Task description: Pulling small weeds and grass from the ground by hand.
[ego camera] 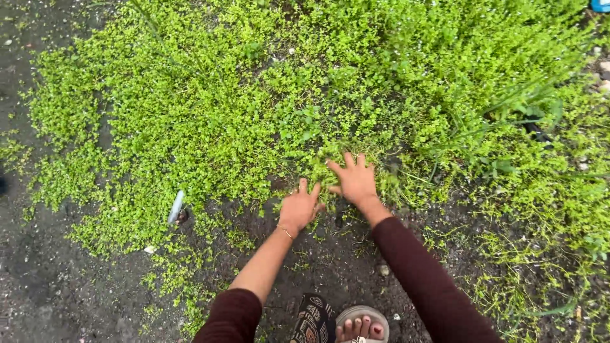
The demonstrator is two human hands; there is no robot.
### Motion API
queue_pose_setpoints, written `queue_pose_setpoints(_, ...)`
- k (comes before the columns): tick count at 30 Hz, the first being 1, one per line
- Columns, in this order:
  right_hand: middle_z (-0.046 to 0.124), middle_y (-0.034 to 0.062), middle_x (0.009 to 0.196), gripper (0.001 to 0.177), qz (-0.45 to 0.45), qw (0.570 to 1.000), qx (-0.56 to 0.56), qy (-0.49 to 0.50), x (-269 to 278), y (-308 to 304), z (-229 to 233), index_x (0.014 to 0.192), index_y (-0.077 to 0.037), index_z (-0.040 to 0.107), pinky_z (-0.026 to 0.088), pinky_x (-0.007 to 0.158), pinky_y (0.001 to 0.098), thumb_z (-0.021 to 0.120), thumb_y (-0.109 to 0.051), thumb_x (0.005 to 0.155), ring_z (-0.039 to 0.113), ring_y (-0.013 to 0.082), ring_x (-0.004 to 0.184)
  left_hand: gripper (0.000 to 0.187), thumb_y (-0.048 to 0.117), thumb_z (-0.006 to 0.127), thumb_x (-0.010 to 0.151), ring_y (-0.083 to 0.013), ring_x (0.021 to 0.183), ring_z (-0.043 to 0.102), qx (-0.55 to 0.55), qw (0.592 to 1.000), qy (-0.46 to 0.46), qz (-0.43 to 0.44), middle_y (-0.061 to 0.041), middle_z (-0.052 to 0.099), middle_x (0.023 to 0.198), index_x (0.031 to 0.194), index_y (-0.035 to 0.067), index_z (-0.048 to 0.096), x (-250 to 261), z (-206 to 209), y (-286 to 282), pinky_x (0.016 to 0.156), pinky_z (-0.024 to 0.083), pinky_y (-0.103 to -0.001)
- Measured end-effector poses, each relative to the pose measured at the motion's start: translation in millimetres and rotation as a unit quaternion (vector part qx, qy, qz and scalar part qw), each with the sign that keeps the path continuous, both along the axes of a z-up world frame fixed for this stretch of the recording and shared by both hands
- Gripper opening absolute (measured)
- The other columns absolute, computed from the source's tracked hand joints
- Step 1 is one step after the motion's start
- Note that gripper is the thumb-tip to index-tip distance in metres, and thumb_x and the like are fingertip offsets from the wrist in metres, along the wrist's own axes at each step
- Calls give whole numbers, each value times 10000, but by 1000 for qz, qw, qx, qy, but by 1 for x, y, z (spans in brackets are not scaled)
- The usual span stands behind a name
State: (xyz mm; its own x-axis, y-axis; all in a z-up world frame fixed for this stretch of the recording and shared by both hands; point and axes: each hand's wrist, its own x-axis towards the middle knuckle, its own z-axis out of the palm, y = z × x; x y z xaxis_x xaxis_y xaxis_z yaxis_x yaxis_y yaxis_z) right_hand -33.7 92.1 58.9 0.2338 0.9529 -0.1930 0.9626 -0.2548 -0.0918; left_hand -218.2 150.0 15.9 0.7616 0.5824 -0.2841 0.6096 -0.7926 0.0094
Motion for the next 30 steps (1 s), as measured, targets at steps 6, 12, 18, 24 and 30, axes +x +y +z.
queue_pose_setpoints(6, 586, 115, 1389, 426, 50, 997, 56, 14, 14, 10, -83, 1298, -302, 611, 606, 792, 506, 596, -157, 898, 585, 365, 1213, 351, 24, 593, 912, -410, 903, 734, -52, 999, -10, 6, -241, 644, 1175, 1254, 70, 525, 3, -39, 16, 694, 621, -493)
queue_pose_setpoints(12, 672, 98, 1237, 506, 20, 1000, -3, 20, 15, -18, -56, 1159, -187, 681, 619, 766, 428, 833, -401, 727, 621, 361, 1164, 395, 34, 617, 875, -412, 891, 729, -127, 958, -209, 148, -248, 721, 1023, 1267, 46, 575, -10, -16, 29, 783, 605, -470)
queue_pose_setpoints(18, 778, 6, 1084, 404, -167, 919, 144, 327, 20, -128, -164, 1098, -201, 740, 653, 894, 388, 833, -509, 855, 774, 188, 930, 321, 279, 599, 1038, -295, 980, 709, -114, 791, -509, 320, -169, 739, 1100, 1217, 12, 601, 26, -7, 43, 902, 543, -428)
queue_pose_setpoints(24, 613, 144, 1339, 801, -585, 423, 224, 655, 69, -182, -148, 1435, -123, 513, 528, 939, 559, 751, -529, 786, 608, 304, 1207, 537, 411, 552, 1089, -397, 1203, 559, -286, 803, -490, 184, -284, 623, 1283, 1322, -72, 568, 136, -6, -46, 1043, 430, -469)
queue_pose_setpoints(30, 378, 167, 1549, 814, -612, 424, 254, 617, 151, -278, -35, 1547, -95, 414, 360, 1060, 560, 643, -648, 995, 378, 300, 1407, 749, 607, 268, 1068, -262, 1541, 255, -571, 734, -367, 10, -144, 308, 1628, 1602, 83, 298, 278, -9, -199, 1260, 175, -417)
